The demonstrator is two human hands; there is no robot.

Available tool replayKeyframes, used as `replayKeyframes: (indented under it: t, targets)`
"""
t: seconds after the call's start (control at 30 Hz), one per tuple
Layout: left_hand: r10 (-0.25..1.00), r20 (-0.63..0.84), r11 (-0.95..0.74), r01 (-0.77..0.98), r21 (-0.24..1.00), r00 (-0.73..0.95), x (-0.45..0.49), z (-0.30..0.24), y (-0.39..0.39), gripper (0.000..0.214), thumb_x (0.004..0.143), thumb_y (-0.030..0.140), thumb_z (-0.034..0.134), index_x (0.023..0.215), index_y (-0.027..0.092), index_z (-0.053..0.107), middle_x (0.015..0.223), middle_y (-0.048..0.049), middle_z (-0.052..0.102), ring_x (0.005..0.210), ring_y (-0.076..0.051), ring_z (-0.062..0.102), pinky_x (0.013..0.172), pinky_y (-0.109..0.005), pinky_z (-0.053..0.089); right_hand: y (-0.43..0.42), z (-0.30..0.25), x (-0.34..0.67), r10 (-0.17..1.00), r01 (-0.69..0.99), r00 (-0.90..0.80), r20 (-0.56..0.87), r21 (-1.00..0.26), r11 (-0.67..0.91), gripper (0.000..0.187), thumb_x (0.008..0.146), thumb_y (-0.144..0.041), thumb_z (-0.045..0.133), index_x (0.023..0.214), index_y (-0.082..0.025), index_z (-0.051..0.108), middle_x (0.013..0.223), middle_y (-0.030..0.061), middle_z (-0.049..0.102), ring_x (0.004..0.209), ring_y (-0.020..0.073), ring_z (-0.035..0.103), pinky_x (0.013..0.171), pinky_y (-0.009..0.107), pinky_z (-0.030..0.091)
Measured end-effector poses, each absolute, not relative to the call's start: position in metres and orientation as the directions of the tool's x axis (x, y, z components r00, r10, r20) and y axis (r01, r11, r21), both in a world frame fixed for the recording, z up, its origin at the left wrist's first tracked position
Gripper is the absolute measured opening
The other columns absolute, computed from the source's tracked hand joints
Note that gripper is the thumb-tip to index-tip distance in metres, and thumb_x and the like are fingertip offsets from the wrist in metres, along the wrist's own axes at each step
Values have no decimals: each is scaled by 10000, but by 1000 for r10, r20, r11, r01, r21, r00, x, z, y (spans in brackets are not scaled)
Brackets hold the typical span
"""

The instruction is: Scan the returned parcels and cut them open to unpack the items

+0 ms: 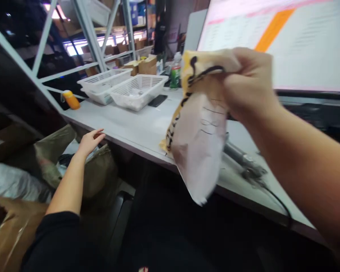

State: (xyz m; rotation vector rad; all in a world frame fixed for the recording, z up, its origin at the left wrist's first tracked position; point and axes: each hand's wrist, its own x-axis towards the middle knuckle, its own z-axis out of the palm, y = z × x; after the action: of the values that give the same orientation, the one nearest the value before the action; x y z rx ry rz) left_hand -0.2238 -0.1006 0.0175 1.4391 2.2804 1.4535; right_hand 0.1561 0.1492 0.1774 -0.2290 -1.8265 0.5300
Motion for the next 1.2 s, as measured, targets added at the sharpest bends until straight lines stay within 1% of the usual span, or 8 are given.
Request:
replayKeyframes:
  t: [0.2, 0.33, 0.47, 0.6, 0.8, 0.93, 1.03, 1.2]
  targets:
    - [791, 547, -416, 415, 809, -274, -114, 65, -2, 1059, 626, 603, 854, 1506, 336, 329, 1617, -87, 232, 1467, -378, 241, 1115, -544, 364, 130, 227, 150, 84, -183, -287, 954, -141, 973, 166, 928, -89, 593, 1071, -118, 673, 1031, 3, 694, 994, 106, 626, 887, 240, 494]
    - [907, 259, -370, -337, 866, -331, -74, 63, 32, 836, 786, 815, 539, 1417, 273, 454, 1499, -126, 425, 1354, -389, 431, 1003, -536, 483, 91, 160, 177, -196, -62, -601, 775, 199, 978, 172, 968, -181, 557, 1064, -217, 695, 1177, 38, 634, 1139, 193, 567, 1011, 420, 464]
    - [903, 4, -273, -567, 777, -430, -68, 31, 39, 664, 861, 496, 678, 1401, 190, 441, 1303, -144, 594, 1145, -285, 615, 959, -409, 537, 61, 54, 208, -20, 33, -955, 295, 173, 984, 478, 836, -194, 708, 1296, -139, 592, 1216, 140, 620, 1200, 320, 527, 1108, 586, 368]
    - [794, -112, -243, -481, 843, -598, -67, 8, 36, 1055, 678, -18, 694, 1542, 280, 165, 1349, -134, 574, 1023, -216, 674, 905, -363, 568, 53, 8, 228, 236, 183, -928, 288, -200, 963, 514, 888, -293, 647, 1355, -107, 540, 1270, 182, 584, 1189, 313, 545, 1039, 523, 475]
    - [668, -99, -308, -394, 866, -738, -79, 3, 33, 1188, 598, -107, 522, 1564, 353, 7, 1528, -109, 404, 1197, -221, 607, 939, -344, 555, 62, 16, 257, 747, 250, -598, 291, -818, 519, 498, 936, -404, 534, 1368, -157, 548, 1176, 135, 637, 993, 240, 648, 816, 393, 589]
    - [574, 109, -437, -191, 879, -811, -82, -9, 29, 1157, 624, -53, 512, 1565, 303, -60, 1583, -115, 308, 1325, -207, 505, 1051, -359, 476, 67, 33, 283, 754, 425, -548, 363, -655, 624, 406, 959, -437, 494, 1244, -198, 659, 949, 94, 684, 840, 240, 655, 768, 414, 564]
    - [584, 323, -386, 95, 917, -744, -72, -24, 21, 1095, 680, 14, 542, 1568, 293, -37, 1627, -104, 192, 1427, -194, 371, 1142, -357, 368, 89, 48, 292, 727, 644, -463, 507, -372, 669, 506, 936, -416, 520, 1398, -212, 547, 1224, 144, 635, 1106, 332, 606, 884, 492, 523]
    - [487, 651, -24, 736, 677, -583, -59, -38, -1, 902, 776, 200, 673, 1553, 171, 217, 1635, -151, -129, 1517, -321, -52, 1231, -488, 75, 145, 55, 288, 866, 774, -500, -14, -456, 439, 897, 854, -412, 605, 1591, -180, 151, 1163, 126, 685, 918, 302, 681, 778, 430, 552]
